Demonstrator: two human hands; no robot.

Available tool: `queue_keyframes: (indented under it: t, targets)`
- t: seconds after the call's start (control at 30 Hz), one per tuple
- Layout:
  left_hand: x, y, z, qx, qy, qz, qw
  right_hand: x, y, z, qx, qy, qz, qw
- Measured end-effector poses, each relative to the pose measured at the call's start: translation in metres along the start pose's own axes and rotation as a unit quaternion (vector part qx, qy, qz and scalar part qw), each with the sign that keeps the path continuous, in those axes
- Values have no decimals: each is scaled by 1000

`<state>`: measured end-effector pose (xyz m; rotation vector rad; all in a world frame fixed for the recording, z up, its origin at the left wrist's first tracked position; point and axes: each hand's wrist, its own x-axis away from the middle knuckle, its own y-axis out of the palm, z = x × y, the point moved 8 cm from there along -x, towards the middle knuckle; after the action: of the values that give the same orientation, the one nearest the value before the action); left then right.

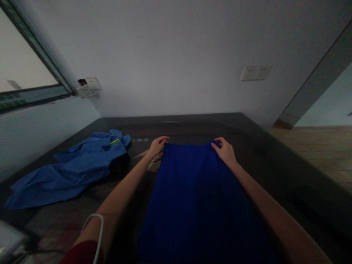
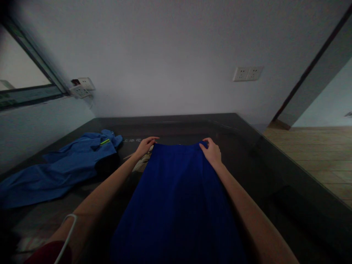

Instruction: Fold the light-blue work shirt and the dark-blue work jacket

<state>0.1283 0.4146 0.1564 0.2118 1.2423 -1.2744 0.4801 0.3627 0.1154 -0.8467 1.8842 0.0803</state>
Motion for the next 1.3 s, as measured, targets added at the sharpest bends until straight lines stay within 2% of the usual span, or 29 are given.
queue_keyframes:
  t: [0.1,0.17,0.33,0.47,0.73,0.93,1.03,1.2,1.3]
  targets:
    - [-2,-1,-15,56,-58,-4,997,-4,-2,1,-27,-7,0,1000]
    - [-2,2,-22,52,-81,-24,995,-7,-4,4,-46,-3,-8,999]
    - [1,6,-21,26,-77,-50,995,-18,-15,8,-119,18,-29,992]
    - [3,6,-13,3,-66,-51,997,-21,-25,5,-133,21,-24,991]
    - [10,10,6,-68,-48,-44,996,-12,-5,2,-131,-3,-46,990]
    - [9,-6,8,-91,-48,1,995,-17,-12,-7,-142,-44,6,989]
    - [11,-9,3,-114,-60,8,992,-18,-6,-9,-130,-54,14,990]
    - [19,-3,-4,-135,-65,-1,989,-10,22,4,-52,-16,-42,998]
    - [22,0,-7,-143,-71,6,987,-1,29,7,11,-4,-71,997]
